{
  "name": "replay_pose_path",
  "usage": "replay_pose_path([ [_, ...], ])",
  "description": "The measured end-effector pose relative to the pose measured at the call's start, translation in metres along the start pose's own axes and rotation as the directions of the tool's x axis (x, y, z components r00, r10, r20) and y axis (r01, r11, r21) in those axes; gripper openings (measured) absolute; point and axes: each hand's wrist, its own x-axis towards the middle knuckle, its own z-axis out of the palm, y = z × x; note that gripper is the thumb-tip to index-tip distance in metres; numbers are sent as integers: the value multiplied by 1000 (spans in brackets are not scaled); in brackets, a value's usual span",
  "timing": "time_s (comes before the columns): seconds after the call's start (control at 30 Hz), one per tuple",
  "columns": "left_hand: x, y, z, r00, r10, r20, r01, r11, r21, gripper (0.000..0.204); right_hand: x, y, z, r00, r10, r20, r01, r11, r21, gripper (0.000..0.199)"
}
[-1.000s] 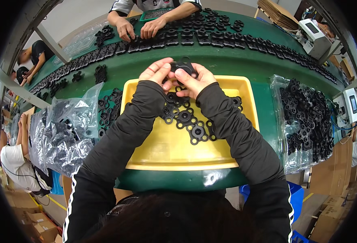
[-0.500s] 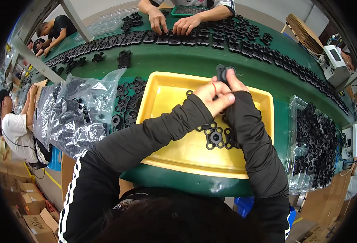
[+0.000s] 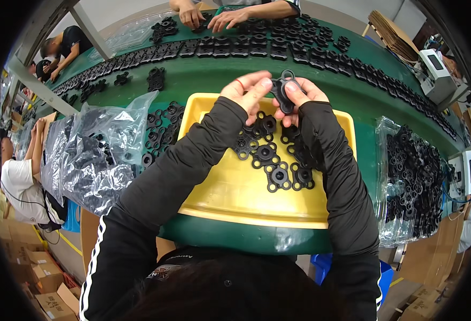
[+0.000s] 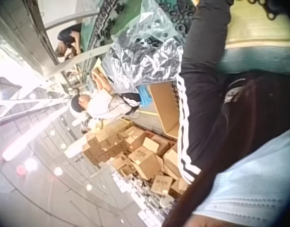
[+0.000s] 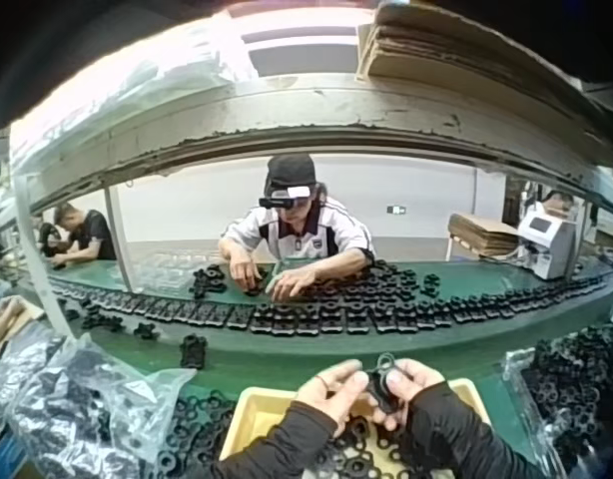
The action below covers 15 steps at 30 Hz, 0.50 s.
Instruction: The person assembles plastic parts by picking components from plastic bags and a tray, and pressing small round pieces into plastic brackets by hand.
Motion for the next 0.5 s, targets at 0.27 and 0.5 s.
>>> replay_pose_path([
  [0.27, -7, -10, -1, 993, -5, 116, 33, 971, -236, 26, -2, 12, 9, 995, -19, 94, 24, 998, -52, 34],
  [0.5, -10, -14, -2, 994, 31, 103, 5, 944, -331, 20, -10, 10, 29, 1000, -21, -9, 20, 986, -164, 32],
])
